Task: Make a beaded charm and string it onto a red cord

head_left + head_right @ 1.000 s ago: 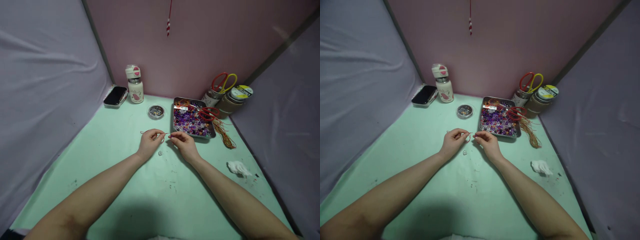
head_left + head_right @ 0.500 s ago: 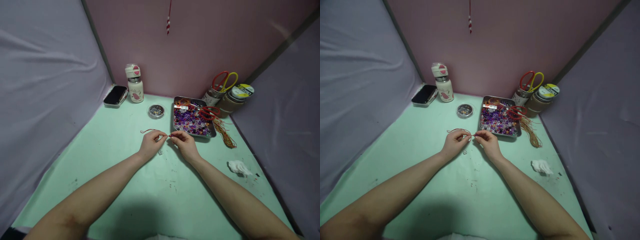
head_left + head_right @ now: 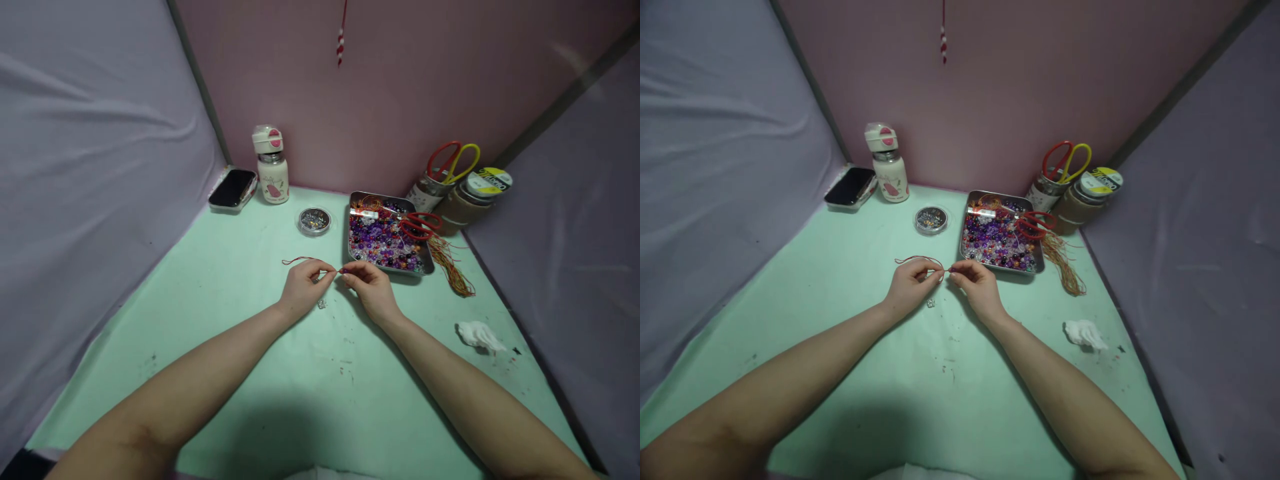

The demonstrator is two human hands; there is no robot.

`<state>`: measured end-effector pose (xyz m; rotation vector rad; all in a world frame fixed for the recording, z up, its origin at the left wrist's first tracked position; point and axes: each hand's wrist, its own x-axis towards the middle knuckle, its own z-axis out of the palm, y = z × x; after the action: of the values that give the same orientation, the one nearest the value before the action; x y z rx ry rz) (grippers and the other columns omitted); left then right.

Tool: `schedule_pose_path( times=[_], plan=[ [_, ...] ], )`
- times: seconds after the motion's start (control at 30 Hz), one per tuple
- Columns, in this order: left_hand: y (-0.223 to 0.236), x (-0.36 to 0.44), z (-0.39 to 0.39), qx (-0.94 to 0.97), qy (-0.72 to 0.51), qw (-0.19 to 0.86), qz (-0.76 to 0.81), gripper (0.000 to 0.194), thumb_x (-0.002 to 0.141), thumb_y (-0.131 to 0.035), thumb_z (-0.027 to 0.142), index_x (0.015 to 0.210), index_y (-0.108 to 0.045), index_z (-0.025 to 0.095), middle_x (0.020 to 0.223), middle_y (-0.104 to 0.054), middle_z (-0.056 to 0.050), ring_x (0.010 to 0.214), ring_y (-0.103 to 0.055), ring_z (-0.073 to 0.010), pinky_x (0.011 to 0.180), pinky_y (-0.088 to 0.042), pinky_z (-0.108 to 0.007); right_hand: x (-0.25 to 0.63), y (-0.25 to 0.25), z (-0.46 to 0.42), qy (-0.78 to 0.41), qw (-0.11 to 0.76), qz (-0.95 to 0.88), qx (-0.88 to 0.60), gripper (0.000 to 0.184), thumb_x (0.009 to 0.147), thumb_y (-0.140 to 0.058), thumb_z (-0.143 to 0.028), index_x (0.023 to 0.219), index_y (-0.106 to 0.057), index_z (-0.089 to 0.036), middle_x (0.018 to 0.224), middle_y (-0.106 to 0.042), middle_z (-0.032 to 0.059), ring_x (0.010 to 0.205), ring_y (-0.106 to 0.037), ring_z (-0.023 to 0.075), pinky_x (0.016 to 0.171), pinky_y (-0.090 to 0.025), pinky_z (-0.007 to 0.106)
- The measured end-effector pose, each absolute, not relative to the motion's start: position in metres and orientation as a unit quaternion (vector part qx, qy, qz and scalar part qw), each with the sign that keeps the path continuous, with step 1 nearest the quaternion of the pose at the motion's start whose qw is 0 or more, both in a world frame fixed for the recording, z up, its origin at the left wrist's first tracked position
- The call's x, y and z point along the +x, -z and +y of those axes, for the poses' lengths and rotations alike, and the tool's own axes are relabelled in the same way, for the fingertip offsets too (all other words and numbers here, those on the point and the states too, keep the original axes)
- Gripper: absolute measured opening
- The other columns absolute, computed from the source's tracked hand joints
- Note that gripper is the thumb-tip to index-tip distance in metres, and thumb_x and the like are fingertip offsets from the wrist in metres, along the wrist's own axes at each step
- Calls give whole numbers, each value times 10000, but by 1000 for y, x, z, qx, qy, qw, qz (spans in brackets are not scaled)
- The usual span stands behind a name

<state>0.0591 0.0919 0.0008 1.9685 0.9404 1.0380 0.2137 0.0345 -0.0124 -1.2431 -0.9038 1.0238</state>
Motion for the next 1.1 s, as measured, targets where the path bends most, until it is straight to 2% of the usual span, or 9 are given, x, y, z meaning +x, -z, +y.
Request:
schedule_pose_path(
  times=[0.5,0.87,1.1],
  plan=[
    [-1,59,91,769,-400,344,361,84,788,-613,208,763,-693,199,742,-688,-17,654,-537,-137,611,-394,-269,213,12,34,-427,596,-407,-545,205,672,-748,-341,827,-667,-234,786,-646,1,660,-539,132,694,-484,336],
    [1,60,91,767,-400,348,362,83,787,-614,212,770,-694,201,764,-691,-19,656,-538,-135,602,-392,-263,212,9,33,-427,594,-414,-542,162,684,-740,-297,815,-669,-235,769,-641,-10,645,-531,125,696,-467,327],
    [1,60,91,769,-399,343,364,83,789,-615,215,771,-694,201,741,-682,-13,618,-504,-127,586,-378,-262,211,10,33,-424,594,-417,-542,182,682,-741,-330,817,-669,-231,776,-650,0,667,-548,136,691,-485,325]
  ],
)
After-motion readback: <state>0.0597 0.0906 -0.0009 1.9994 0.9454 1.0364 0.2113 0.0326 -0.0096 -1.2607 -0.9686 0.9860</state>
